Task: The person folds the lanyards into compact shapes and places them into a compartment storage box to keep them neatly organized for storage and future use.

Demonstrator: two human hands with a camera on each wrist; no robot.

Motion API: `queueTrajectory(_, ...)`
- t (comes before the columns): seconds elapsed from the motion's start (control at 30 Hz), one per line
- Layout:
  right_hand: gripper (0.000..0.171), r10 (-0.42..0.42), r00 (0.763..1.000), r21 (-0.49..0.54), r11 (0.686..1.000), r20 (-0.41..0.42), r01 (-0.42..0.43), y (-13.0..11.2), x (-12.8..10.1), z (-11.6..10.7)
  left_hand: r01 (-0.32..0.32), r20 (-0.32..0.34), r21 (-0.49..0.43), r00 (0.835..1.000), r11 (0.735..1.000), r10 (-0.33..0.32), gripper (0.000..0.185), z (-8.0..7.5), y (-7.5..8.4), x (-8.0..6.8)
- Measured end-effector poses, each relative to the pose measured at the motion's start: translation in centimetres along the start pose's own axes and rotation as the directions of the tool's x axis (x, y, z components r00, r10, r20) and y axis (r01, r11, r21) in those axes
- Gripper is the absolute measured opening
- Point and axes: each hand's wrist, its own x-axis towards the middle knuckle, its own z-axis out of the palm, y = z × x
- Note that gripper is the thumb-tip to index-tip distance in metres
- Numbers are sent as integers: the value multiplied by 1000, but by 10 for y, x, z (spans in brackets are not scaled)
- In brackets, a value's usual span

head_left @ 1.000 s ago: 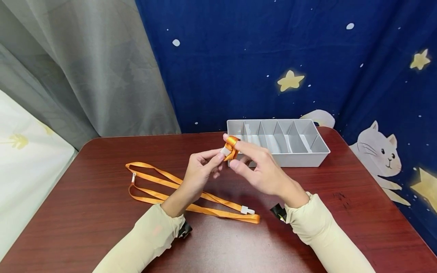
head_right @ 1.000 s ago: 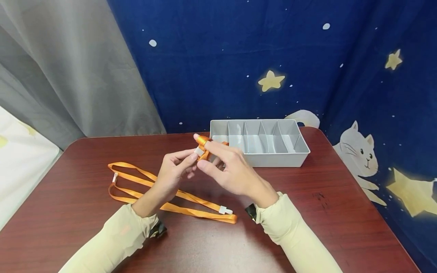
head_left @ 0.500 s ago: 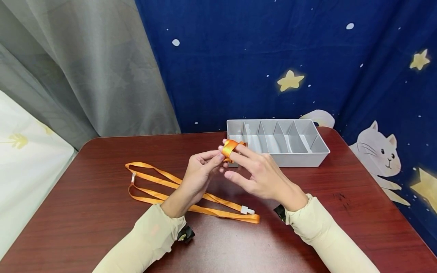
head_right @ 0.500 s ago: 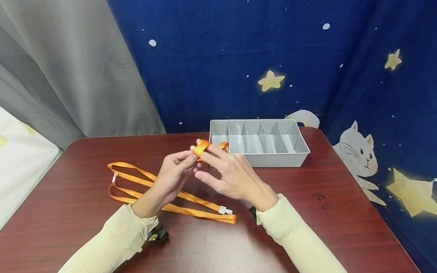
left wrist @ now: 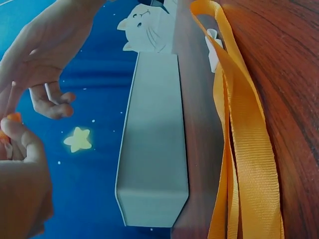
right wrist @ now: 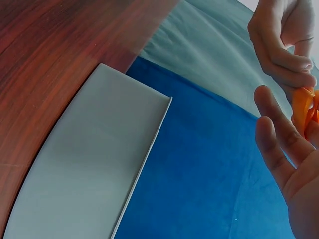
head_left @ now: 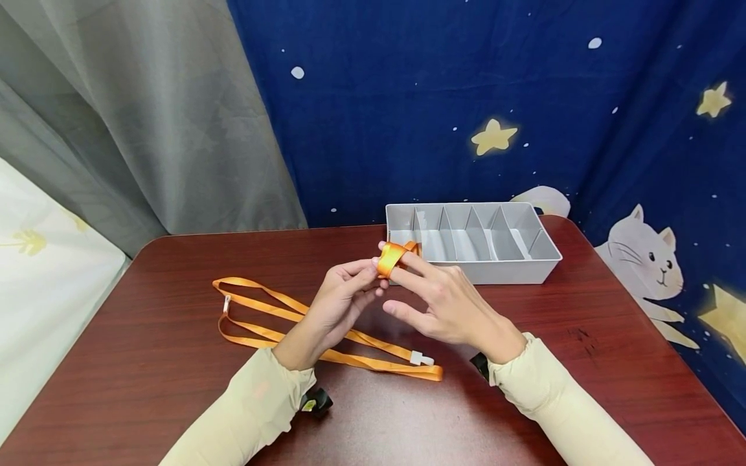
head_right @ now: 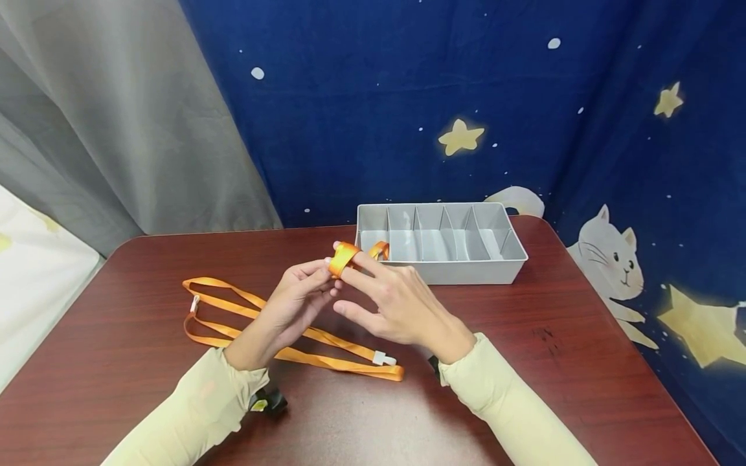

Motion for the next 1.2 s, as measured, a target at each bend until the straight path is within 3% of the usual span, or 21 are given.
queueTrajectory(0.2, 47, -13, 1000, 1, 1000, -3, 13, 1, -1, -1, 26, 55, -49, 998, 998, -23, 29, -2, 2, 0)
queueTrajectory(0.5, 41, -37, 999, -16, 999, 13, 38, 3, -1, -2, 50, 86, -79, 995, 996, -43, 37, 1, 5, 0)
queueTrajectory(0.73, 28, -84, 995, -102, 991, 62, 90, -1, 3, -3, 56, 116, 37, 991, 998, -60, 29, 2, 12, -1)
queueTrajectory(0.93, 29, -87, 993, -137, 986, 85, 98, -4, 5, -5, 65, 83, 135, 994, 989, -77, 18, 4, 17, 0)
queueTrajectory(1.2, 29, -101, 989, -160, 980, 107, 117, -4, 5, -4, 101, 23, 187, 994, 977, -107, 14, 6, 17, 1)
